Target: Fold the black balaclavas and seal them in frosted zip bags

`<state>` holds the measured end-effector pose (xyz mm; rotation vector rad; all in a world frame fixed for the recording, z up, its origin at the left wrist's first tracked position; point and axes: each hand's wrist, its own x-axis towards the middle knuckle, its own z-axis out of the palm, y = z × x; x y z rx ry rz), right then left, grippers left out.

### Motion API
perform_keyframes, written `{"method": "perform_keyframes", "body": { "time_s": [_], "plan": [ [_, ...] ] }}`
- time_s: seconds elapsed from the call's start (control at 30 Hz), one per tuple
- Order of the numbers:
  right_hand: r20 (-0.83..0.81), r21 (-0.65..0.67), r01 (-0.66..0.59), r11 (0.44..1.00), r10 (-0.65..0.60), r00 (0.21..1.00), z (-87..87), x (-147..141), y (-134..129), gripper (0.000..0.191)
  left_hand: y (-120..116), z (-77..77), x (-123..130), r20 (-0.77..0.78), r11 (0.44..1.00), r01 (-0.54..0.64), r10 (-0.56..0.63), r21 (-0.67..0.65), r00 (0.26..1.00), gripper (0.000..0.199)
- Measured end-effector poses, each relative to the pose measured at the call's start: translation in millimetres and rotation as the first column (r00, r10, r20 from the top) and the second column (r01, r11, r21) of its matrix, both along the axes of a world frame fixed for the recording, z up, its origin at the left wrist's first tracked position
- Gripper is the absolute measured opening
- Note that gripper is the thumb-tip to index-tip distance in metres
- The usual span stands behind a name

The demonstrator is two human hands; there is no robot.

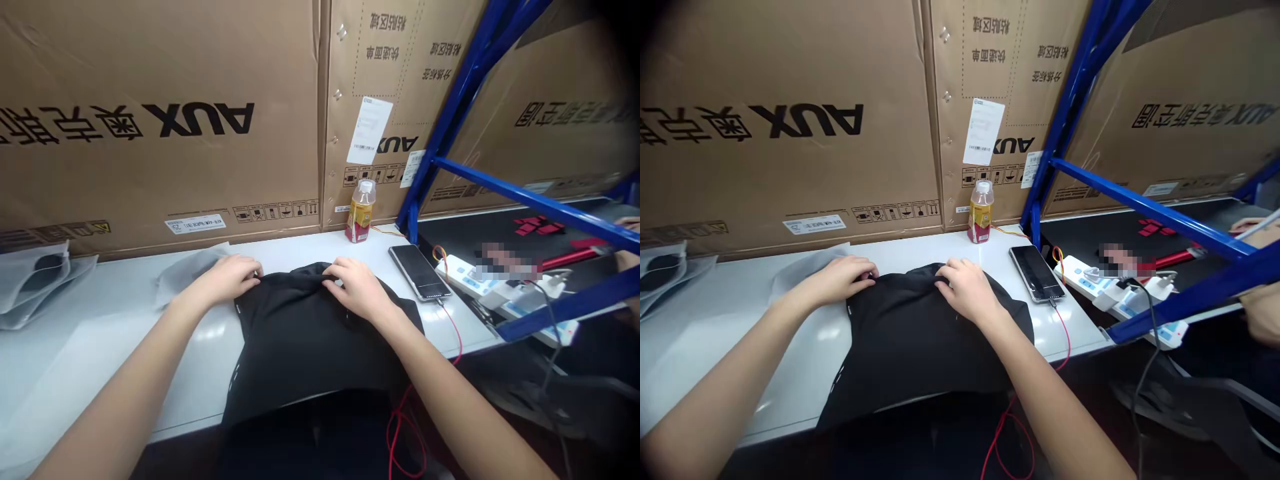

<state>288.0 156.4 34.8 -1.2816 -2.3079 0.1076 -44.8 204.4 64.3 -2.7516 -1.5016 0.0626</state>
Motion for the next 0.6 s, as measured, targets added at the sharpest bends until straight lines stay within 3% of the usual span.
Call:
{"method": "perform_keyframes", "body": {
  "time_s": [0.07,0.13,0.27,0.37,0.47,0.6],
  "plan": [
    [0.001,0.008,0.014,1.0,-0.014,1.0,3.8,-1.3,4.3,0.01,-3.0,4.0,-1.9,-0.019,0.998,-0.009,0.01,0.059,1.0,0.034],
    [0.008,0.018,0.013,1.0,-0.013,1.0,7.5,-2.0,5.1,0.014,-21.2,11.6,-3.3,-0.022,0.988,-0.024,0.028,0.151,0.999,0.021],
    [0.059,0.011,-0.079,0.997,0.078,0.995,10.8,1.3,-8.0,0.024,-88.4,21.4,-7.0,-0.012,0.944,-0.046,0.052,0.328,0.999,0.028],
    [0.112,-0.047,-0.196,0.98,0.2,0.973,9.2,9.7,-27.4,0.018,-131.0,10.3,-14.2,-0.013,0.933,0.05,-0.048,0.357,0.999,0.028],
    [0.097,-0.097,-0.228,0.969,0.237,0.967,9.2,25.9,-54.3,0.023,-152.5,-9.1,-25.8,0.02,0.937,0.165,-0.18,0.307,0.983,0.032],
    [0.054,-0.186,-0.14,0.972,0.153,0.987,7.3,65.7,-103.4,0.049,-179.7,-24.6,-37.2,0.038,0.924,0.102,-0.125,0.367,0.991,0.049]
  ]
}}
